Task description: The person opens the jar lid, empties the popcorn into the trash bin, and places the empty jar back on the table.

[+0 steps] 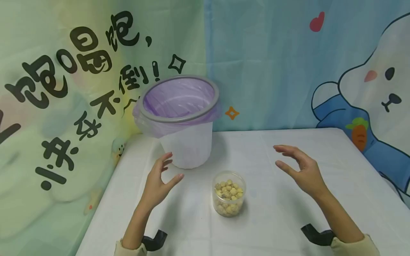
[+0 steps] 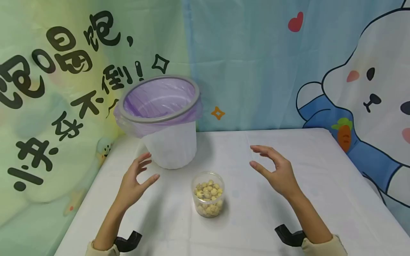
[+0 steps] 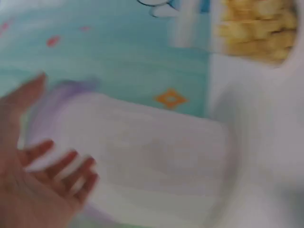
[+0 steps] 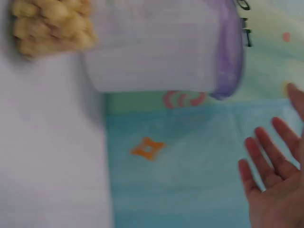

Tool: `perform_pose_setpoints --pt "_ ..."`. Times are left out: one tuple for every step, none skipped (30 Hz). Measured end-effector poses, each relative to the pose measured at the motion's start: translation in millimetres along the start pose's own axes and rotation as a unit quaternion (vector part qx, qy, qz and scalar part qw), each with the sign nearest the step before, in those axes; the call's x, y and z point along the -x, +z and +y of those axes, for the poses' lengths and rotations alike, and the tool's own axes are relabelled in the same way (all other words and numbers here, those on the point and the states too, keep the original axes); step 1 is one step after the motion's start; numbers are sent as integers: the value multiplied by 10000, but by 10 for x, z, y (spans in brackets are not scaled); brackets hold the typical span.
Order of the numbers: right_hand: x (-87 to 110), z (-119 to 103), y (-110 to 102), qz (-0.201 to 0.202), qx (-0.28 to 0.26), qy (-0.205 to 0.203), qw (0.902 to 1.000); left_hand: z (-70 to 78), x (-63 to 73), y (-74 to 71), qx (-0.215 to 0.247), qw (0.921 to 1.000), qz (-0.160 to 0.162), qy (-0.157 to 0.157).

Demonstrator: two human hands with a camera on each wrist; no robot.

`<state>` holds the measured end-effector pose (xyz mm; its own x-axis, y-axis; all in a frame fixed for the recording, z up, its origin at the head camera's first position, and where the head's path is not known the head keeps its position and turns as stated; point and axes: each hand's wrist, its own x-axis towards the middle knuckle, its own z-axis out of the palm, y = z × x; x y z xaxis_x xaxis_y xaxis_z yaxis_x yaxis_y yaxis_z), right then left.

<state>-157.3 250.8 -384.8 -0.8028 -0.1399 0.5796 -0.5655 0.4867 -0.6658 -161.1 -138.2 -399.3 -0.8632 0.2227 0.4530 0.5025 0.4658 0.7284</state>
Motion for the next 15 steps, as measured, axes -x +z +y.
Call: perform_pose_setpoints --pt "47 35 54 -35 -287 -51 9996 -69 43 68 361 9993 -35 65" --pt "92 68 112 -94 -584 -126 9982 -113 83 137 713 9974 -110 83" --pt "135 94 174 -172 -866 -140 9960 -145 123 211 1045 9943 -207 90" --pt "176 115 239 -260 -1084 -167 9936 -165 160 287 1338 9905 -329 59" --pt "213 137 305 -359 -1288 -177 9909 -172 193 366 1597 9861 -458 2" --pt "246 156 370 -472 -1489 -187 9875 -174 223 448 1813 9816 -590 -63" --pt "273 171 435 -589 -1672 -180 9840 -174 245 533 1940 9782 -721 -157" --pt "293 183 496 -706 -1836 -180 9803 -171 263 620 2012 9756 -850 -239" --pt "309 190 553 -822 -1977 -148 9767 -184 278 713 2057 9734 -960 -304" --pt "322 197 606 -932 -2087 -155 9734 -200 291 806 2061 9721 -1056 -380" --pt "334 202 655 -1039 -2166 -146 9706 -217 300 897 2056 9711 -1131 -435" --pt "346 207 699 -1143 -2232 -139 9679 -244 310 985 2035 9704 -1204 -494" --pt "358 209 739 -1242 -2266 -119 9660 -288 322 1076 1949 9716 -1254 -480" --pt "371 216 772 -1334 -2294 -124 9641 -322 333 1153 1910 9719 -1290 -480" --pt "385 225 800 -1424 -2315 -132 9623 -362 345 1223 1877 9721 -1314 -498"
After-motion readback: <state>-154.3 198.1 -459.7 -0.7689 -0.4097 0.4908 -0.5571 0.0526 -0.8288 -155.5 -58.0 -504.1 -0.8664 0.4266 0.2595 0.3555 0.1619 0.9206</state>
